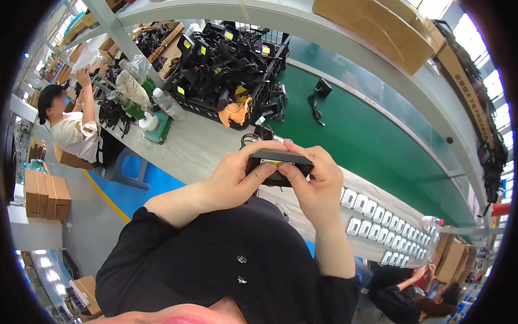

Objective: Assembling LED light fixtures by peeling backing from LED chips and adhering them into plastic housings.

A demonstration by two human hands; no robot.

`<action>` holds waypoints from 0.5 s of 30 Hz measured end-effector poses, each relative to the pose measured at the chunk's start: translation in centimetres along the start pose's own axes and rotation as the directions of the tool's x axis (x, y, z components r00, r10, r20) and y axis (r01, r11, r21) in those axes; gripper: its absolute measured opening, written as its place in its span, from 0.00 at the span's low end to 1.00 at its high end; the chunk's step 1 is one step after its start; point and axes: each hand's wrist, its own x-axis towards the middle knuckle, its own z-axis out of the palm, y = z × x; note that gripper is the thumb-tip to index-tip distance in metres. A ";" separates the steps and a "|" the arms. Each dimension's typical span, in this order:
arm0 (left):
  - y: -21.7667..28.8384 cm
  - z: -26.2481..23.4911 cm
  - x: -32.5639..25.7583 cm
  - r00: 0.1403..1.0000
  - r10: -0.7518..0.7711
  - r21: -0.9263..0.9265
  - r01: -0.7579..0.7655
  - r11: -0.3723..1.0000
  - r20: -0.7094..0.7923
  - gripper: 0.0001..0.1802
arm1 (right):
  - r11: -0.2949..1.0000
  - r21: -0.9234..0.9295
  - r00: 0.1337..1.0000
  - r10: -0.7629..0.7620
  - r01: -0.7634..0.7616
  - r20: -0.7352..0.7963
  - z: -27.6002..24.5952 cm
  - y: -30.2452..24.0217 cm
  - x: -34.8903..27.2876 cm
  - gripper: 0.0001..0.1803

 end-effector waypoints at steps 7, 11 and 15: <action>-2.7 -3.5 2.9 0.997 -0.046 0.031 0.044 0.999 0.060 0.15 | 0.999 -0.034 0.999 0.029 -0.029 -0.014 2.3 3.0 3.3 0.16; -4.0 -9.2 10.4 0.963 -0.240 0.066 0.249 0.966 -0.124 0.13 | 0.910 0.326 0.966 0.251 -0.256 0.059 2.1 7.3 5.4 0.26; -7.0 -18.0 17.7 0.916 -0.148 0.395 0.301 0.868 -0.373 0.17 | 0.925 -0.197 0.946 0.317 -0.324 -0.066 2.7 16.6 4.5 0.17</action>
